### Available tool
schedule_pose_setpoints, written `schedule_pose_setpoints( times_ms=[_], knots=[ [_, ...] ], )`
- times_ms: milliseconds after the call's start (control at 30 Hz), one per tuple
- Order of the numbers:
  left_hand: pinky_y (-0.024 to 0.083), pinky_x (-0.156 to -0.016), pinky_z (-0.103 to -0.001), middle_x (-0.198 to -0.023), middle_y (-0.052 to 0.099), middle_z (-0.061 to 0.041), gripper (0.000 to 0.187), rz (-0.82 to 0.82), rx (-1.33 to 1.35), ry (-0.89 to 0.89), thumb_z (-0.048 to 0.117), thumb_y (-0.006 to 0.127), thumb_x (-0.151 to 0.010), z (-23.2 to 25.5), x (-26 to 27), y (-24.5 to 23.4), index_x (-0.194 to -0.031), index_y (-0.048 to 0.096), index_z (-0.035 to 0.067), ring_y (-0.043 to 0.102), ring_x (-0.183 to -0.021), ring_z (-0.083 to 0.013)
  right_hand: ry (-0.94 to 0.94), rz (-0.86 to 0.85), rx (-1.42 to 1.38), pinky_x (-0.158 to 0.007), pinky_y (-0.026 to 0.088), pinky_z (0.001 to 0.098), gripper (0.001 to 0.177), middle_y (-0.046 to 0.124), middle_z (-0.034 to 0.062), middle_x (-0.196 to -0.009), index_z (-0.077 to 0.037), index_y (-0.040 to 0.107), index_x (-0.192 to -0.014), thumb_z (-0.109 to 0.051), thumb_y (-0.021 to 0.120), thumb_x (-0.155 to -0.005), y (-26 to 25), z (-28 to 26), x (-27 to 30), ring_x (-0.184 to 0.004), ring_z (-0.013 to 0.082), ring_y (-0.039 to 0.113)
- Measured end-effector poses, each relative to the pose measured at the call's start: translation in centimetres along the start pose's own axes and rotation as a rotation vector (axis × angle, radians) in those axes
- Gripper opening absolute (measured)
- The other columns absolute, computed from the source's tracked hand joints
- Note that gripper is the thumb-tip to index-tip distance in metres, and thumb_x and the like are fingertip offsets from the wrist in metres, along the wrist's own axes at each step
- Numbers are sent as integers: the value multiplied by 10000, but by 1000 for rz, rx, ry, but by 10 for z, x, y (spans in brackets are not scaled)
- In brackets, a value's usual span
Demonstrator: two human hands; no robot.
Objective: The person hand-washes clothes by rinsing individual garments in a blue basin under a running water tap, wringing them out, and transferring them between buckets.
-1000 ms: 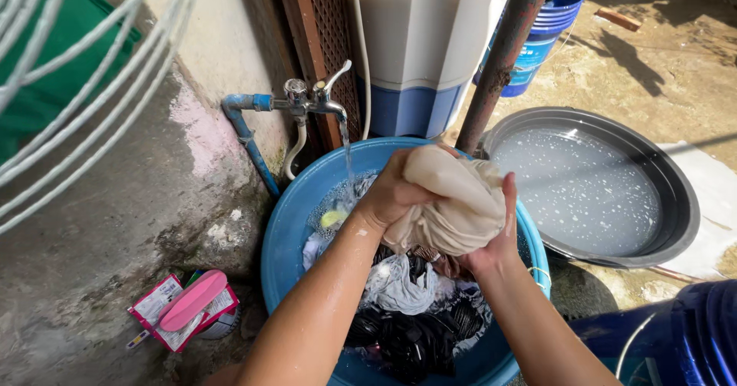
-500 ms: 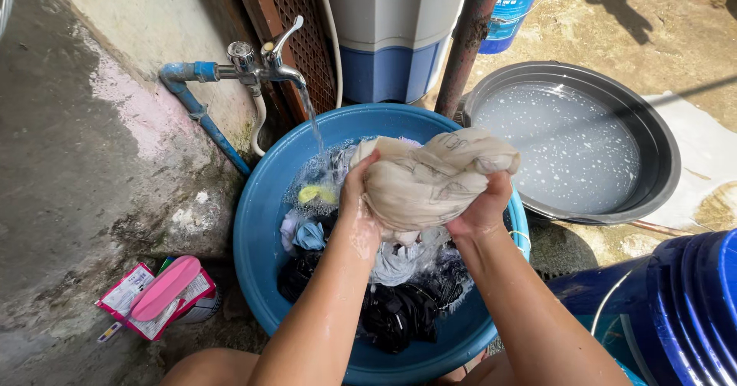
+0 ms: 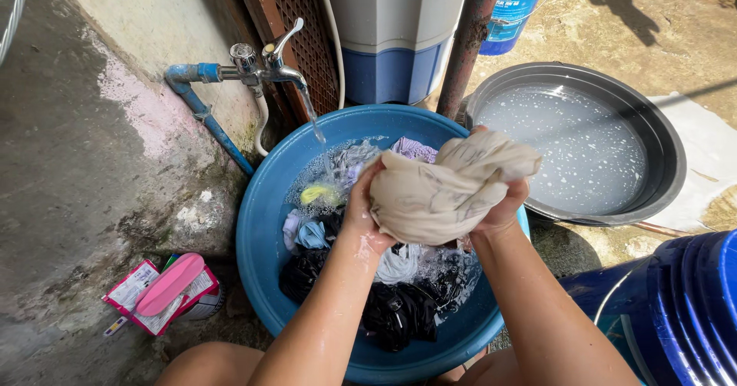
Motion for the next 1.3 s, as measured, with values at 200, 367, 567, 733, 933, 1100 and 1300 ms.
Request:
schedule_pose_setpoints(
  times_ms=[200,367,567,733,933,1100,1300],
  knots=[
    [592,-950,-458,-1159,705,-160,348,-63,-67,-266,340,570,-1011,-21,-12,-21,-1194,664,58,714,-1062,-288,223,-352,-26,-1110,477,423,741,604,100,-1283,-115,590,-1309,-414,926,-720,52,-10,3,-1246,265,584],
    [640,-739,-466,-944,750,-195,311,259,-764,-77,283,697,-782,62,-37,-2,-1002,718,64,755,-810,-308,302,-541,564,-1160,400,377,627,537,80,-1454,-114,620,-1202,-411,916,-736,71,-37,2,-1307,223,526],
    [609,-703,-350,-845,768,-113,298,97,-1774,836,315,826,-806,131,-2,109,-921,718,61,781,-755,-221,938,-7,837,-913,645,477,974,693,295,-1391,-374,193,-1674,-218,772,-907,1,-14,19,-1149,431,711],
    [607,-769,-380,-953,733,-80,217,-855,-2077,1351,166,813,-778,71,57,182,-945,697,91,754,-837,-241,962,-90,223,-801,628,433,668,703,87,-1298,-165,467,-1475,-484,533,-891,17,12,27,-1112,344,732],
    [605,-881,-380,-1020,743,-80,252,-565,-1785,1321,176,767,-725,43,81,159,-946,686,87,746,-930,-257,415,234,-423,-1032,556,515,462,646,193,-1261,-27,515,-1344,-422,610,-1124,-33,38,-4,-1144,350,661],
    [593,-715,-440,-917,757,-127,282,343,-731,638,281,740,-819,57,39,55,-998,743,62,733,-798,-288,172,562,-31,-1002,578,459,310,693,132,-1198,-80,576,-1237,-179,644,-952,-30,35,2,-1087,292,704],
    [607,-821,-525,-1046,689,-132,448,404,-7,58,423,684,-806,29,23,-23,-1087,646,75,700,-974,-332,5,499,711,-869,592,432,322,719,141,-1077,-62,587,-1122,-14,673,-815,60,19,17,-960,282,721]
  ],
)
Point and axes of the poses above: each hand's wrist, its own x-axis away from the middle knuckle, its own y-axis out of the palm, z = x × y, the point moved 5 cm from there along -x, towards the middle knuckle
